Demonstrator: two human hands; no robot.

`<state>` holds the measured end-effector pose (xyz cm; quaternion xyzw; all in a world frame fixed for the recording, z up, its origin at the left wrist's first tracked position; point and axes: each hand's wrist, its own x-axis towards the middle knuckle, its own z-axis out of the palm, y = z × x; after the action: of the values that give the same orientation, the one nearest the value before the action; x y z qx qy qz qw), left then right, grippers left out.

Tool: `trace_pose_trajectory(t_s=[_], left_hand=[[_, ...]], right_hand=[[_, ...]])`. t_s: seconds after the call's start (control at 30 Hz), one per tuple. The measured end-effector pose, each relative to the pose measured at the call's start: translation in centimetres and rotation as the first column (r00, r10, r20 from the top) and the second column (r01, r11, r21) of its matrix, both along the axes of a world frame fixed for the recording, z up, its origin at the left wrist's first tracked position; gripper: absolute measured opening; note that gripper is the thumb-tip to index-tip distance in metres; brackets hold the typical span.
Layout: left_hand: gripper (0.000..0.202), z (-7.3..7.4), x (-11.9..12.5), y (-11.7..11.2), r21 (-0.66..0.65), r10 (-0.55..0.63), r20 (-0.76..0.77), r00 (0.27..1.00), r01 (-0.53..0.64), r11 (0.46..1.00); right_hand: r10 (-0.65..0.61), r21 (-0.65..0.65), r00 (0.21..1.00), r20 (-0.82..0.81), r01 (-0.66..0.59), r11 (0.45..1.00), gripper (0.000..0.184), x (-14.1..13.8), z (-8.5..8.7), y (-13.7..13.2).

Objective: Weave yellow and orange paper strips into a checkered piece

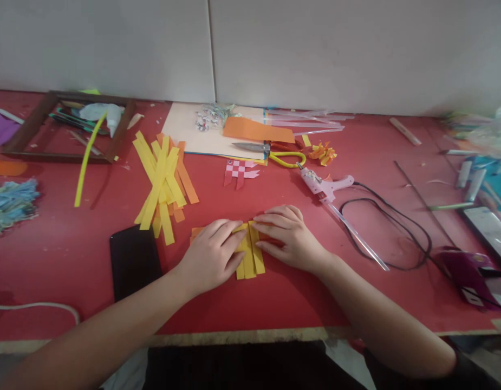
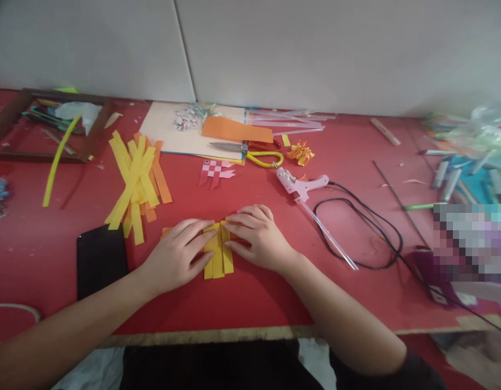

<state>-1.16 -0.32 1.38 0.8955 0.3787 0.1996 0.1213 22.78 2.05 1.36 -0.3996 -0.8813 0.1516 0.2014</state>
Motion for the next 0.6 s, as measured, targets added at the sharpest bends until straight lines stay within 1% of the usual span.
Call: trace_pose_trajectory(t_s=[0.2,0.37,0.47,0.6], left_hand=[[0.035,0.1,-0.1,0.0,0.03,0.004,-0.008,1.0,-0.003,1.0],[0.027,0.2,-0.3,0.4,0.079,0.062,0.039,0.997,-0.065,0.995],[0.025,0.1,-0.3,0.6,0.053,0.088,0.048,0.995,-0.09,0.995],[0.025,0.1,-0.3,0.5,0.028,0.081,0.058,0.995,-0.083,0.996]], right_hand=[[0.018,-0.01,1.0,-0.017,-0.018,1.0,0.027,-0.1,0.2,0.0],[0.003,0.029,0.999,-0.051,-0.002,1.0,0.025,-0.3,0.1,-0.1],[-0.006,0.04,0.998,-0.055,0.008,0.999,0.024,-0.6,-0.1,-0.2],[0.067,0.082,0.998,-0.019,-0.065,0.994,0.021,-1.0,-0.3,-0.5]])
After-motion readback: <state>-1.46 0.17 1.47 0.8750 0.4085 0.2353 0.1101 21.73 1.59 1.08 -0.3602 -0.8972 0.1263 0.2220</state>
